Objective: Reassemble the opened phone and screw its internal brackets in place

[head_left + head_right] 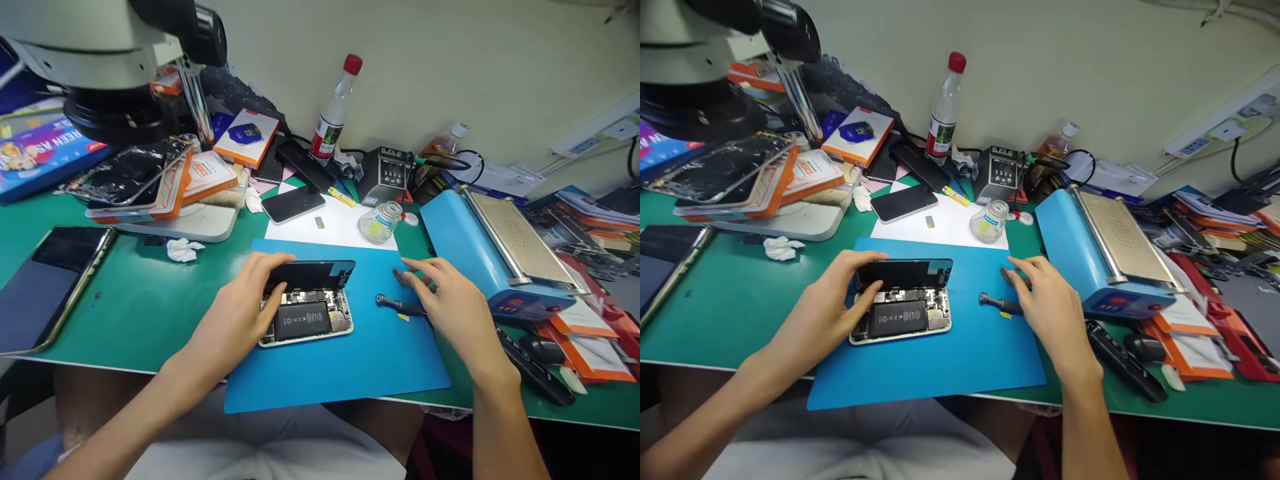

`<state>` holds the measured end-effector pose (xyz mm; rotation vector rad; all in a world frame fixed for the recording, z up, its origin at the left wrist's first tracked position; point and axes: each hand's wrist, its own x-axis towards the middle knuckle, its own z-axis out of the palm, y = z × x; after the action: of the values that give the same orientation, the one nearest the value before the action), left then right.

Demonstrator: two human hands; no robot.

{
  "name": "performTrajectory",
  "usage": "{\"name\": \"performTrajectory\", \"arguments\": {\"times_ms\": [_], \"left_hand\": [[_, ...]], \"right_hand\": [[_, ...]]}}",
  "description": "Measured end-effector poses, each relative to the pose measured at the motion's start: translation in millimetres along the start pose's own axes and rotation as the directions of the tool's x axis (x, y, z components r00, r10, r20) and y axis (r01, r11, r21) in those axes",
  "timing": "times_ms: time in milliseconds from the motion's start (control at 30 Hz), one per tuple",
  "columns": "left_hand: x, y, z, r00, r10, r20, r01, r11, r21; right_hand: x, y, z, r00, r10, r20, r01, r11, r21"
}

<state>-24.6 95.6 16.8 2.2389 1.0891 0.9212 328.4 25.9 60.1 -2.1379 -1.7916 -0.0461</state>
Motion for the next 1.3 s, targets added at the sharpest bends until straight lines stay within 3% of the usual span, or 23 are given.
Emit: {"name": "performTrajectory", "arguments": {"times_ms": [167, 367, 467, 600, 767, 933, 1033, 1133, 1300], "left_hand": [[0, -1, 6.3, 0.999, 0.035, -0.042, -0.036, 0.999, -0.011], [1, -4, 9.2, 0.995, 0.067, -0.07, -0.069, 0.997, -0.018], [1, -5, 8.9, 0.994, 0.077, -0.071, -0.078, 0.997, -0.008], [1, -4, 9.2, 0.993, 0.099, -0.067, -0.098, 0.995, 0.021], [2, -2, 10.5, 0.988, 0.119, -0.094, -0.111, 0.99, 0.09], [1, -2, 10.8, 0.981, 0.16, -0.106, -0.142, 0.976, 0.163], [1, -1, 10.5, 0.973, 0.2, -0.113, -0.174, 0.964, 0.202], [2, 1, 9.4, 0.962, 0.249, -0.109, -0.214, 0.941, 0.261], [4, 9, 5.5, 0.949, 0.306, -0.079, -0.247, 0.874, 0.418]], "right_hand": [[46, -40, 12, 0.986, -0.144, 0.085, 0.136, 0.986, 0.094], [130, -95, 50, 0.893, -0.349, 0.283, 0.332, 0.937, 0.108], [145, -100, 64, 0.877, -0.343, 0.336, 0.337, 0.938, 0.077], [150, -94, 71, 0.89, -0.304, 0.341, 0.299, 0.952, 0.068], [135, -87, 56, 0.922, -0.298, 0.246, 0.268, 0.952, 0.151], [91, -70, 21, 0.964, -0.253, 0.084, 0.222, 0.936, 0.273], [59, -57, 3, 0.993, -0.114, -0.03, 0.117, 0.923, 0.368], [26, -50, -6, 0.989, 0.08, -0.122, -0.009, 0.867, 0.499], [-15, -50, 6, 0.96, 0.264, -0.091, -0.119, 0.68, 0.724]]}}
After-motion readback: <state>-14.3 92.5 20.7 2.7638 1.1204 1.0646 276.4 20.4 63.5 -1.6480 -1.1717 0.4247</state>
